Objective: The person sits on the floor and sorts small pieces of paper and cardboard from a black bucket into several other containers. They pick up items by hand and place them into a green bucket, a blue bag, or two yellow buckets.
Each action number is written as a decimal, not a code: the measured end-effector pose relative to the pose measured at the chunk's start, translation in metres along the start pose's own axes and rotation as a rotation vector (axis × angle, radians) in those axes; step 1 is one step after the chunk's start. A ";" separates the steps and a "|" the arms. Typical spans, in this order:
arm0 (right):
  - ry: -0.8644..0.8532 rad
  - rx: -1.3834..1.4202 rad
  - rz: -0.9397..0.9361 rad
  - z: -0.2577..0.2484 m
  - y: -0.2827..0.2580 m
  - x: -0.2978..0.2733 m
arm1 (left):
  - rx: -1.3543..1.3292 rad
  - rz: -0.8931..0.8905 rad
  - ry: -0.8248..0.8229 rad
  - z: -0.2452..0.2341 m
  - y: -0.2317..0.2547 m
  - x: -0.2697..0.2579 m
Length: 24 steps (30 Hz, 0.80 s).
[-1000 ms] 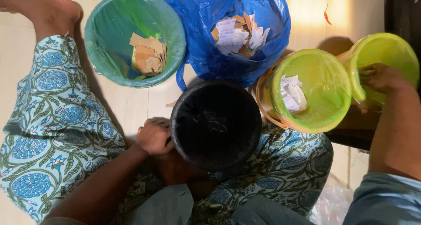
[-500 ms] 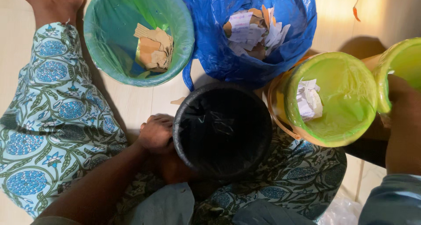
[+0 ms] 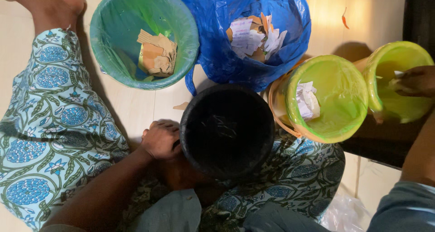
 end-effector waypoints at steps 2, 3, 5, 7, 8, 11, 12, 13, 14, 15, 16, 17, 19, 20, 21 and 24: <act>0.008 0.048 -0.043 -0.018 -0.009 -0.013 | 0.023 0.008 0.039 -0.004 0.001 0.000; 0.009 0.067 -0.063 -0.027 -0.015 -0.022 | 0.033 0.012 0.058 -0.006 0.003 -0.001; 0.007 0.123 -0.127 -0.048 -0.036 -0.039 | 0.012 -0.016 -0.007 -0.007 0.004 -0.002; -0.001 0.166 -0.196 -0.067 -0.068 -0.055 | 0.003 -0.052 -0.088 -0.008 0.005 -0.002; -0.013 0.188 -0.237 -0.074 -0.086 -0.066 | 0.004 -0.073 -0.138 -0.009 0.006 -0.002; -0.044 0.242 -0.344 -0.096 -0.145 -0.096 | 0.006 -0.099 -0.238 -0.010 0.006 0.000; -0.058 0.253 -0.380 -0.102 -0.168 -0.106 | 0.005 -0.102 -0.263 -0.010 0.006 0.000; -0.087 0.263 -0.417 -0.104 -0.192 -0.116 | -0.004 -0.101 -0.228 -0.012 0.007 -0.001; -0.121 0.277 -0.455 -0.103 -0.216 -0.127 | -0.013 -0.100 -0.192 -0.014 0.008 -0.002; -0.153 0.290 -0.488 -0.102 -0.241 -0.137 | -0.022 -0.101 -0.156 -0.016 0.008 -0.004; -0.185 0.299 -0.521 -0.097 -0.266 -0.147 | -0.019 -0.115 -0.162 -0.016 0.008 -0.006; -0.219 0.316 -0.547 -0.091 -0.288 -0.157 | -0.016 -0.129 -0.169 -0.016 0.009 -0.006; -0.281 0.271 -0.613 -0.073 -0.332 -0.172 | -0.010 -0.158 -0.205 -0.016 0.008 -0.005; -0.302 0.207 -0.648 -0.068 -0.354 -0.176 | -0.006 -0.173 -0.234 -0.016 0.008 -0.006; -0.324 0.143 -0.682 -0.060 -0.372 -0.181 | -0.004 -0.187 -0.265 -0.015 0.008 -0.006; -0.297 0.059 -0.605 -0.035 -0.406 -0.189 | 0.040 -0.144 -0.247 -0.019 0.010 -0.006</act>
Point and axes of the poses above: each hand's wrist, its own x-axis towards the middle knuckle, its own z-axis out of the palm, y = z × x, the point moved 3 cm from there along x, towards the middle knuckle, and after that the axes turned 8 degrees about z, right-handed, at the moved point
